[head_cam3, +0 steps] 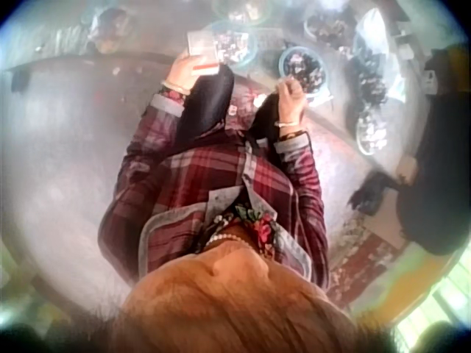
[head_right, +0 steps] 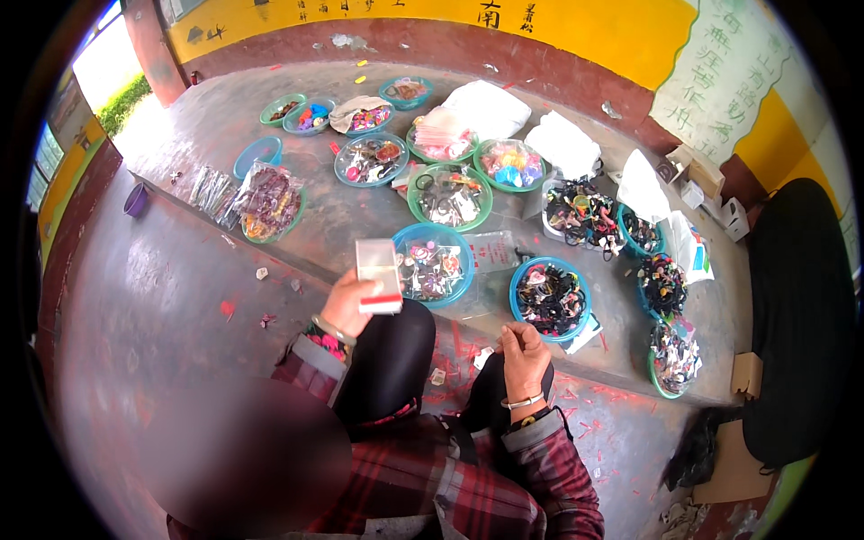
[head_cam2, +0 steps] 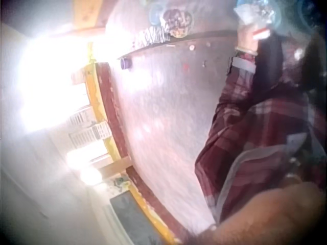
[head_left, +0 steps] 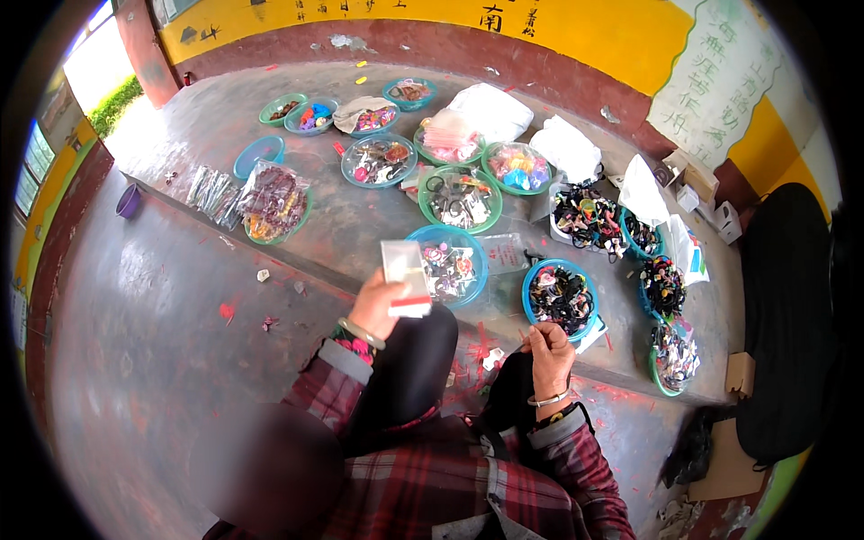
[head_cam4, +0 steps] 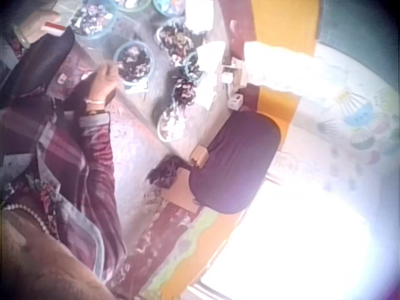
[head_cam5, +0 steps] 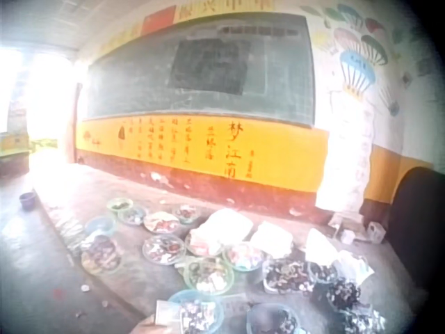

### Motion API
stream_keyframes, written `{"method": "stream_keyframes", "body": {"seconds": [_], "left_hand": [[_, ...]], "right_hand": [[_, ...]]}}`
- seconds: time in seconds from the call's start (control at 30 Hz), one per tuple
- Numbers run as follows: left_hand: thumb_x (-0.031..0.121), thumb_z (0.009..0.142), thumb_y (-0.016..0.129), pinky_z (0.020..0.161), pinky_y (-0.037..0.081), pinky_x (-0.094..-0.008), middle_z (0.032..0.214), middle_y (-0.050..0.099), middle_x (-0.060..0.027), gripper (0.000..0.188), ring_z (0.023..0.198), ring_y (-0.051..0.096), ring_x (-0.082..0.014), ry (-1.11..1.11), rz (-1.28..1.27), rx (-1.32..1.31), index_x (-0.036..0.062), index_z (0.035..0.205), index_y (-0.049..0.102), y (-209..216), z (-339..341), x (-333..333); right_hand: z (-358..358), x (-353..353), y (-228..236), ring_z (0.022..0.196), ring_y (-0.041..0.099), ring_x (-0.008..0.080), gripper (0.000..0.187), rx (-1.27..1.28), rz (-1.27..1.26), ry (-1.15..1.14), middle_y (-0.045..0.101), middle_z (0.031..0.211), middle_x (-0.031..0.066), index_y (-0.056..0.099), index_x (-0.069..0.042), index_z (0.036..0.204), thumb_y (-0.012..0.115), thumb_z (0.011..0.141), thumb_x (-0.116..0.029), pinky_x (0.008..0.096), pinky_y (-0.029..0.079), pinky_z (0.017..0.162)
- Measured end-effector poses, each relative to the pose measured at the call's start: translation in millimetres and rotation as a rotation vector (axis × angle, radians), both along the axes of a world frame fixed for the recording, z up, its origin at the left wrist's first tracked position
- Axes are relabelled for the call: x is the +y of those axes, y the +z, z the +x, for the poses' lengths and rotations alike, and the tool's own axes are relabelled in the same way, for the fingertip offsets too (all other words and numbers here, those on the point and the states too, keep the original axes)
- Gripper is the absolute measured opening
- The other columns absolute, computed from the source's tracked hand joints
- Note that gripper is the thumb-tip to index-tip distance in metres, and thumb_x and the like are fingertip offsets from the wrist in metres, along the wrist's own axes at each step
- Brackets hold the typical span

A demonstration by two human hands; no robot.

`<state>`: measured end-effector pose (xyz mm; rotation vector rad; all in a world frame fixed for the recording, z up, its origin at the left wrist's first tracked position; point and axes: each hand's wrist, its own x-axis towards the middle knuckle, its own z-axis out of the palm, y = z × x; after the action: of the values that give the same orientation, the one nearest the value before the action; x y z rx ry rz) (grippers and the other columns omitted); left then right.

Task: The person sits on the floor and repeatedly picks up small hair accessories from a blue bowl, places them into clear plastic bags, and sets the filled bags aside. The workspace includes multiple bowls of accessories and stacks of packaging materials.

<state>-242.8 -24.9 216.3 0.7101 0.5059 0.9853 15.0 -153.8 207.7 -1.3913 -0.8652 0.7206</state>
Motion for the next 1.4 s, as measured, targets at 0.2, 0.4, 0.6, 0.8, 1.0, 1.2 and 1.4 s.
{"method": "stream_keyframes", "body": {"seconds": [0.2,0.4,0.6,0.8,1.0,1.2,1.4], "left_hand": [[-0.002,0.075,0.053,0.076,0.05,-0.0404,0.096,0.06,-0.0144,0.035,0.086,0.061,-0.0273,0.368,-0.078,0.285,-0.002,0.11,0.051,-93.5,-31.2,64.8],[-0.003,0.071,0.055,0.07,0.05,-0.039,0.087,0.062,-0.0147,0.027,0.077,0.062,-0.0268,0.47,-0.229,0.378,-0.0047,0.097,0.058,-195.8,-54.7,92.0],[-0.005,0.067,0.052,0.07,0.05,-0.0328,0.083,0.065,-0.0102,0.031,0.074,0.063,-0.022,0.524,-0.146,0.625,-0.0035,0.096,0.062,-254.9,-69.3,114.4],[0.001,0.069,0.06,0.087,0.042,-0.0314,0.106,0.059,-0.0148,0.046,0.1,0.056,-0.0224,0.578,-0.047,0.818,-0.0015,0.114,0.052,-276.9,-58.2,144.4],[0.01,0.075,0.06,0.09,0.04,-0.0319,0.105,0.059,-0.0152,0.041,0.1,0.055,-0.0245,0.662,-0.021,1.318,-0.0026,0.113,0.052,-240.5,-41.9,142.8],[0.013,0.085,0.053,0.072,0.046,-0.0264,0.096,0.063,-0.009,0.027,0.091,0.058,-0.0144,0.297,0.032,0.564,-0.0004,0.108,0.055,-54.0,1.6,60.4],[0.032,0.09,0.05,0.068,0.045,-0.023,0.107,0.059,-0.009,0.039,0.097,0.056,-0.0139,-0.182,0.063,0.369,0.0009,0.115,0.05,32.7,45.9,-53.2]], "right_hand": [[-5.4,4.8,3.3,0.055,0.054,0.0077,0.006,-0.098,-0.009,0.01,0.057,0.065,0.0027,0.058,0.002,0.082,0.059,0.083,-0.004,0.02,0.043,0.05],[-7.9,9.9,4.4,0.054,0.054,0.0095,0.003,-0.067,0.011,0.047,0.057,0.065,0.0042,0.058,0.002,0.083,0.058,0.082,-0.001,0.0198,0.044,0.051],[-11.2,15.0,1.5,0.054,0.055,0.0091,0.003,-0.044,-0.049,0.071,0.057,0.066,0.0051,0.056,0.003,0.083,0.057,0.082,0.0,0.0212,0.046,0.055],[-13.2,17.4,0.1,0.053,0.052,0.0082,0.003,-0.097,-0.048,0.075,0.056,0.064,0.0026,0.058,0.001,0.082,0.057,0.083,-0.002,0.0194,0.042,0.049],[-9.5,15.8,-5.4,0.056,0.056,0.0092,0.003,-0.001,-0.073,0.052,0.059,0.067,0.0057,0.058,0.002,0.085,0.057,0.082,0.001,0.0201,0.045,0.051],[-9.9,16.3,3.9,0.053,0.054,0.0104,0.008,0.183,-0.04,0.046,0.058,0.066,0.0045,0.059,0.0,0.083,0.058,0.084,-0.007,0.0197,0.042,0.049],[-17.9,11.5,17.8,0.055,0.053,0.011,0.009,0.573,0.053,0.034,0.056,0.067,0.0025,0.056,-0.003,0.085,0.054,0.088,-0.012,0.0224,0.044,0.052]]}}
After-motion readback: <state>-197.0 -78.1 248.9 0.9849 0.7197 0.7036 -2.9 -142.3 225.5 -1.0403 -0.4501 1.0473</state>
